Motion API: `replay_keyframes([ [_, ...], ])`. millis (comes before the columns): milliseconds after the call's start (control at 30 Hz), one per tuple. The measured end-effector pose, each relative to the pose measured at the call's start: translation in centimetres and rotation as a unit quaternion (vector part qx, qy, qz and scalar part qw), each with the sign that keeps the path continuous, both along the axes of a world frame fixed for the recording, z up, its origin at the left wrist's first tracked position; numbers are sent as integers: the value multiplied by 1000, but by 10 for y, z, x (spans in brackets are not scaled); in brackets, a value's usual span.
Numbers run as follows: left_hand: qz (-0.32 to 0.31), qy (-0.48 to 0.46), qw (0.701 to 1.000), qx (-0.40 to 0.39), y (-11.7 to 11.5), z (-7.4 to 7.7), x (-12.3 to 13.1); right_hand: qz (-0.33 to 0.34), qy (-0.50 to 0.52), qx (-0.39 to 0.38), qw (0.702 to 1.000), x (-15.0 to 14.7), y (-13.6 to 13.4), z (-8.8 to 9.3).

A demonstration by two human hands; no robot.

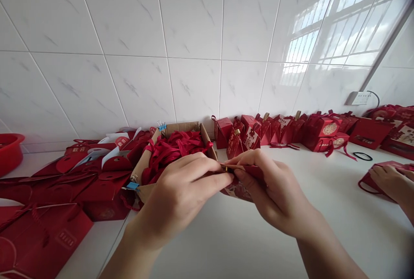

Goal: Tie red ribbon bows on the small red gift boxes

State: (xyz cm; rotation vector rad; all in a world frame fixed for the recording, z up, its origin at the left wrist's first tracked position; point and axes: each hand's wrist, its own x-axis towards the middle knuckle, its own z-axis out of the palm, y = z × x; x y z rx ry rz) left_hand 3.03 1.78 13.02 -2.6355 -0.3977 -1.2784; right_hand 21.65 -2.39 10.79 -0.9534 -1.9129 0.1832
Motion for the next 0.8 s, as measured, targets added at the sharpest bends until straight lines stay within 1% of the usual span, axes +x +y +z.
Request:
replay_keyframes([
  [100, 7, -2, 1000, 22, 0, 0, 1, 1, -12, -20, 1000, 0, -1, 0],
  [200, 9, -9, 999, 41, 1, -2, 1, -1, -25, -11, 1000, 1, -2, 1],
  [267, 26, -24, 997, 61, 1, -3, 1, 7, -34, -2, 999, 2, -3, 1],
  [333, 46, -45, 996, 65, 2, -4, 2, 23, -32, -5, 999, 4, -2, 2],
  [433, 48, -69, 996, 34, 4, -5, 2, 52, -5, -21, 998, 8, 1, 2],
  [533, 40, -92, 995, -19, 5, -7, 3, 82, 24, -31, 996, 9, 5, 1],
  [633, 37, -105, 991, -78, 5, -7, 3, 84, 57, -34, 994, 7, 8, -1],
  [700, 38, -99, 991, -79, 4, -7, 2, 75, 95, -51, 991, 3, 9, -1],
  [800, 39, -76, 995, -56, 3, -8, 1, 80, 162, -116, 977, -3, 8, -1],
])
